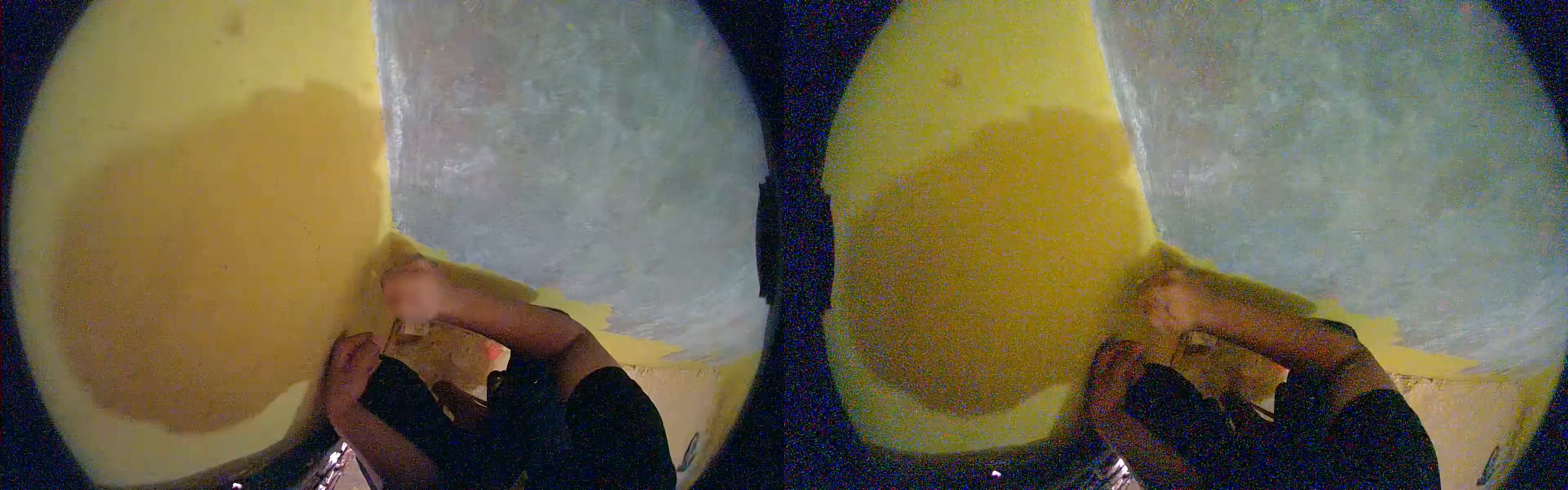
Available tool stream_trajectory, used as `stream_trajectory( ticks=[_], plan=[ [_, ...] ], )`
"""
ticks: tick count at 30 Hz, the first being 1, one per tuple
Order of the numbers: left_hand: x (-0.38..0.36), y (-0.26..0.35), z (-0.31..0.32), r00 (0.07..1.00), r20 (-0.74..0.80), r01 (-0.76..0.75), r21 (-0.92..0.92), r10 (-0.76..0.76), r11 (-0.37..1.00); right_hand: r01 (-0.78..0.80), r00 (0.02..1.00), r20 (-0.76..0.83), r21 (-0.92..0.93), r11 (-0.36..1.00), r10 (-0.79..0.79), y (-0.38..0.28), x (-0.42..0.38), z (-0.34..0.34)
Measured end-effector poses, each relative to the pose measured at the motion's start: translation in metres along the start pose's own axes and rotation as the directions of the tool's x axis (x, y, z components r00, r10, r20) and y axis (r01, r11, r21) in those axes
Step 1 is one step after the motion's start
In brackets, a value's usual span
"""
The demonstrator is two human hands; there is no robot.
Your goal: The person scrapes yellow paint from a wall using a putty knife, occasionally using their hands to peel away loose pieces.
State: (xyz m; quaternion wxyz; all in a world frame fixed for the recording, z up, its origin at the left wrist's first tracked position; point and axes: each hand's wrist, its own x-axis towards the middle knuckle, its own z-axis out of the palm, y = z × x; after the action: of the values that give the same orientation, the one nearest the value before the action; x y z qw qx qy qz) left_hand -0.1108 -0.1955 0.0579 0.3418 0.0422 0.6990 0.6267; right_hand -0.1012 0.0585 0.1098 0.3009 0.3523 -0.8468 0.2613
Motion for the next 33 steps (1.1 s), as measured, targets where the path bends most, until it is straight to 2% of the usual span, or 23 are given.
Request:
stream_trajectory(
  ticks=[1, 2, 3, 5, 6, 7, 8, 9, 11, 12, 14, 15, 16, 17, 18, 20, 21, 23, 27, 29, 30, 32, 33],
  plan=[
    [0.005, -0.009, -0.007, 0.996, 0.082, 0.037, -0.066, -0.032, 0.997, -0.3, 0.95, 0.107, 0.038, 0.953, 0.295, 0.004, -0.009, 0.02],
    [0.004, -0.002, -0.009, 0.996, 0.088, 0.028, -0.073, -0.022, 0.997, -0.579, 0.8, 0.222, 0.038, 0.815, 0.558, 0.0, -0.007, 0.025],
    [0.0, 0.003, -0.01, 0.996, 0.069, 0.058, -0.078, -0.053, 0.995, -0.578, 0.797, 0.233, 0.026, 0.816, 0.557, -0.008, -0.01, 0.025],
    [-0.018, 0.026, 0.002, 0.994, 0.05, 0.101, -0.097, -0.096, 0.99, -0.442, 0.895, 0.141, 0.138, 0.886, 0.424, -0.043, 0.001, 0.012],
    [-0.027, 0.053, 0.021, 0.999, -0.014, 0.048, -0.097, -0.049, 0.994, -0.441, 0.894, 0.158, 0.136, 0.887, 0.42, -0.05, -0.012, 0.005],
    [-0.039, 0.065, 0.03, 0.996, -0.084, -0.004, -0.095, -0.004, 0.995, -0.449, 0.893, 0.044, 0.137, 0.883, 0.447, -0.06, -0.021, 0.002],
    [-0.003, 0.015, 0.027, 0.99, -0.015, -0.142, -0.083, 0.141, 0.986, -0.451, 0.884, -0.07, 0.142, 0.881, 0.463, -0.063, -0.028, -0.001],
    [-0.009, 0.023, 0.035, 0.988, -0.034, -0.152, -0.104, 0.149, 0.983, -0.434, 0.895, -0.051, 0.141, 0.89, 0.444, -0.071, -0.023, -0.014],
    [-0.016, 0.05, 0.055, 0.979, 0.071, -0.184, -0.122, 0.193, 0.975, -0.582, 0.762, -0.248, 0.141, 0.801, 0.597, -0.092, -0.009, -0.043],
    [-0.006, 0.043, 0.063, 0.977, 0.046, -0.198, -0.147, 0.207, 0.969, -0.562, 0.785, -0.225, 0.135, 0.816, 0.577, -0.098, -0.008, -0.055],
    [0.036, 0.01, 0.075, 0.947, 0.061, -0.314, -0.018, 0.314, 0.949, -0.573, 0.8, -0.373, -0.238, 0.785, 0.471, -0.111, -0.017, -0.069],
    [0.035, 0.011, 0.082, 0.946, 0.036, -0.322, -0.027, 0.322, 0.946, -0.552, 0.814, -0.359, -0.235, 0.8, 0.457, -0.114, -0.035, -0.068],
    [0.033, 0.016, 0.096, 0.885, -0.057, -0.46, 0.038, 0.461, 0.887, -0.747, 0.664, -0.264, -0.279, 0.603, 0.7, -0.111, -0.066, -0.058],
    [0.029, 0.021, 0.107, 0.796, -0.139, -0.576, 0.122, 0.589, 0.808, -0.866, 0.437, -0.183, -0.351, 0.357, 0.88, -0.107, -0.094, -0.047],
    [0.026, 0.029, 0.112, 0.789, -0.161, -0.581, 0.122, 0.593, 0.805, -0.855, 0.457, -0.172, -0.354, 0.378, 0.873, -0.101, -0.116, -0.04],
    [0.019, 0.049, 0.123, 0.5, -0.07, -0.851, 0.149, 0.863, 0.504, -0.898, 0.404, -0.215, -0.281, 0.339, 0.889, -0.086, -0.146, -0.036],
    [0.017, 0.064, 0.131, 0.488, -0.088, -0.855, 0.154, 0.868, 0.496, -0.888, 0.423, -0.209, -0.288, 0.358, 0.882, -0.084, -0.152, -0.037],
    [0.017, 0.091, 0.14, 0.332, -0.076, -0.918, 0.206, 0.94, 0.34, -0.917, 0.398, -0.225, -0.137, 0.376, 0.889, -0.081, -0.153, -0.04],
    [0.054, 0.064, 0.134, 0.406, -0.074, -0.858, 0.312, 0.911, 0.408, -0.88, 0.458, -0.311, -0.022, 0.475, 0.833, -0.076, -0.152, -0.043],
    [0.076, 0.011, 0.112, 0.582, -0.022, -0.706, 0.484, 0.813, 0.518, -0.952, 0.302, -0.214, -0.112, 0.284, 0.929, -0.051, -0.185, -0.03],
    [0.082, 0.001, 0.099, 0.586, -0.022, -0.701, 0.488, 0.81, 0.52, -0.953, 0.299, -0.209, -0.106, 0.283, 0.931, -0.042, -0.195, -0.033],
    [0.074, -0.013, 0.076, 0.754, -0.023, -0.546, 0.534, 0.657, 0.645, -0.772, 0.442, -0.292, 0.357, 0.525, 0.848, -0.047, -0.193, -0.042],
    [0.074, -0.011, 0.076, 0.766, -0.015, -0.531, 0.549, 0.643, 0.645, -0.773, 0.425, -0.287, 0.378, 0.509, 0.858, -0.056, -0.183, -0.048]
  ],
)
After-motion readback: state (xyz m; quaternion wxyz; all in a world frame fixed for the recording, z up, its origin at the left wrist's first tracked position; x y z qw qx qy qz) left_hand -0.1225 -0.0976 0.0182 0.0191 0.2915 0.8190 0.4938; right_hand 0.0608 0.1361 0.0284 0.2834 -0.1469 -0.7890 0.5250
